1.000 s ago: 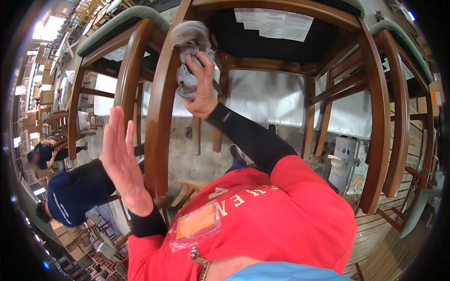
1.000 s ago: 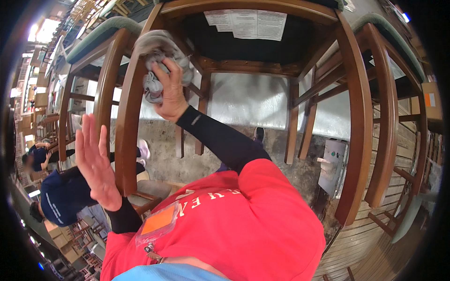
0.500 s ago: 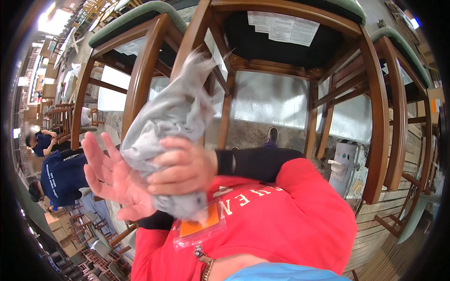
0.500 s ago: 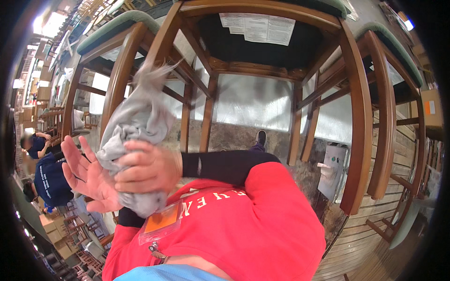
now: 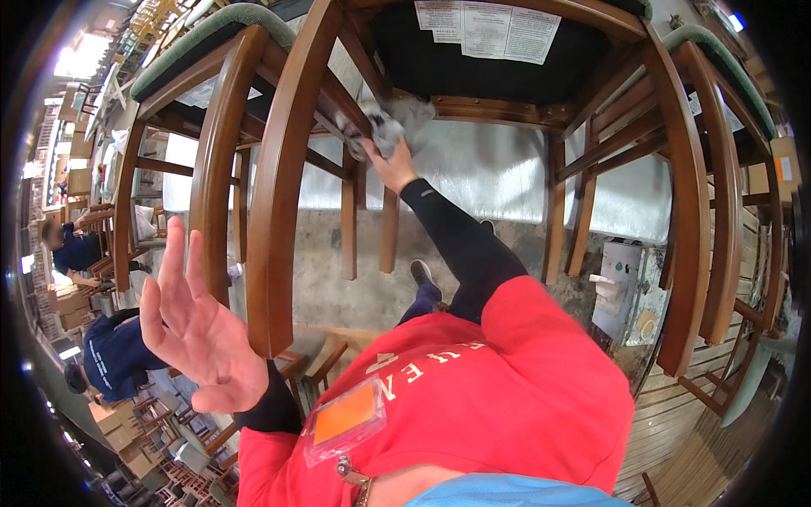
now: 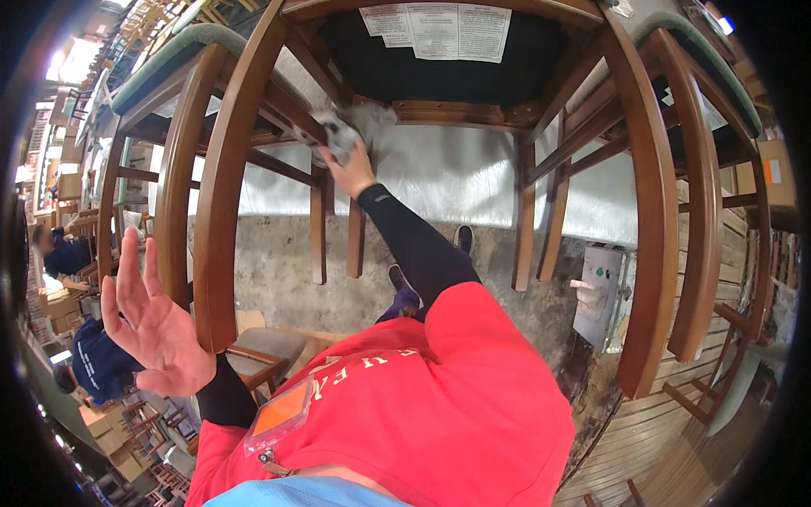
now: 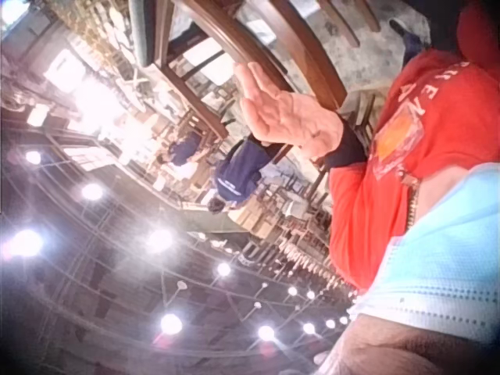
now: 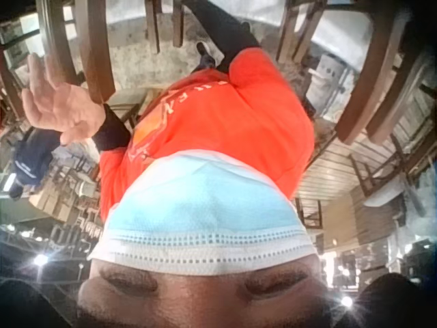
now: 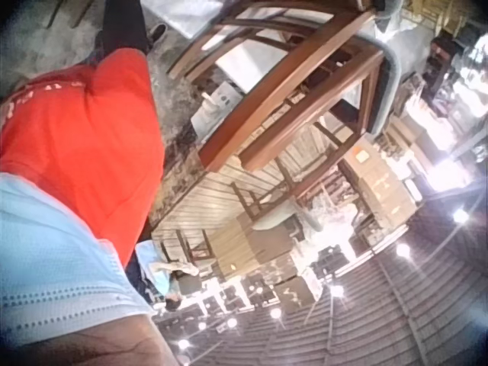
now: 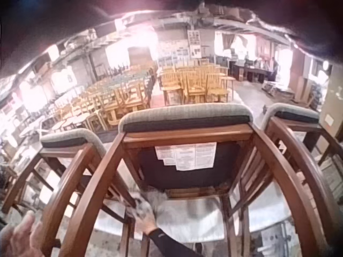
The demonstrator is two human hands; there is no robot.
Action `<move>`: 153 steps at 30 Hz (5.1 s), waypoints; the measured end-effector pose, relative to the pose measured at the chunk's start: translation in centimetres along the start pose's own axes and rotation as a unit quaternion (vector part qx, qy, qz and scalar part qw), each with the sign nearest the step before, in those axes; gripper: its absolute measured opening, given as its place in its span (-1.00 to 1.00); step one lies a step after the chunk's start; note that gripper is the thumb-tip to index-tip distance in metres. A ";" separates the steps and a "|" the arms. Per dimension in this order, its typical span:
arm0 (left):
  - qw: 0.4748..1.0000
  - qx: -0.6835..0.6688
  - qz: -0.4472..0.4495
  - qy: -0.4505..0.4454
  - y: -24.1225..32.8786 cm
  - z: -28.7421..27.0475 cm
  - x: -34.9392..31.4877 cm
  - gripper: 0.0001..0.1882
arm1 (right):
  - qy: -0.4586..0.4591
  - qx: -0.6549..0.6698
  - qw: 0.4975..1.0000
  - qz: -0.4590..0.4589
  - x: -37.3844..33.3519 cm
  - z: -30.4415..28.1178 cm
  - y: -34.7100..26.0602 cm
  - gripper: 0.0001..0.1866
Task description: The person repeatedly lifts wooden chairs with upholstered seats, wipes the underside and legs with a cloth, then sets them back down. The person handles multiple chairs one at a time in a warehouse-like area with stacked furniture and pallets.
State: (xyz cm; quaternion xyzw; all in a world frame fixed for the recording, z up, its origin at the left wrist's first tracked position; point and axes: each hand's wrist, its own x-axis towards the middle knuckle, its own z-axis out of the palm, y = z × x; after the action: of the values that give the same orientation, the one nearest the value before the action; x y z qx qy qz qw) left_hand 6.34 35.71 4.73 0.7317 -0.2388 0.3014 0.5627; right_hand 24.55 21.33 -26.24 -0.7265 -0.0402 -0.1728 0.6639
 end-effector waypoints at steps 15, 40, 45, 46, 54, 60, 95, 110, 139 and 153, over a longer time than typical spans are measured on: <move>0.989 -0.132 -0.058 -0.033 0.1 -2.7 -2.2 0.05 | -0.022 0.060 0.991 -0.120 5.8 2.1 -10.2 -0.21; 0.963 0.116 -0.157 -0.185 0.7 -0.3 0.9 -0.25 | 0.449 -0.235 0.848 -0.151 4.6 -27.8 -12.0 -0.19; 0.957 0.131 -0.184 -0.180 0.7 -1.1 0.3 -0.29 | 0.446 -0.026 0.890 -0.093 3.9 -28.1 -11.3 -0.27; 0.956 0.130 -0.184 -0.186 0.6 -1.3 0.5 -0.29 | 0.465 -0.012 0.881 -0.086 2.9 -27.7 -10.8 -0.27; 0.960 0.104 -0.186 -0.184 0.2 -1.1 0.6 -0.30 | 0.452 0.246 0.853 -0.091 1.1 -33.5 -11.7 -0.29; 0.960 0.099 -0.172 -0.196 0.0 -1.0 1.0 -0.30 | 0.407 -0.060 0.878 -0.245 5.4 -33.8 -11.1 -0.12; 0.957 0.132 -0.167 -0.199 0.1 -1.7 0.4 -0.43 | 0.096 -0.468 0.861 0.174 -6.6 -32.8 8.1 -0.29; 0.964 0.078 -0.182 -0.178 -0.5 -0.4 0.7 -0.48 | 0.434 0.054 0.899 0.004 0.2 -25.2 -2.9 -0.72; 0.966 0.071 -0.185 -0.167 0.0 0.0 1.0 -0.48 | 0.619 0.039 0.690 0.372 7.7 -28.3 5.3 -0.14; 0.912 0.180 -0.134 -0.344 0.5 0.4 3.2 -0.34 | 0.629 0.071 0.767 0.102 9.7 -28.0 3.1 -0.41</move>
State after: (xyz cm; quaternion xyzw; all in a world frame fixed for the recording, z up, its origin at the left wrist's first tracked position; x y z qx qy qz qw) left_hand 8.37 35.17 7.27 0.9042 -0.2590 -0.0086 0.3395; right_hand 28.98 -8.10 -24.60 -0.4059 0.4490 -0.5188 0.6037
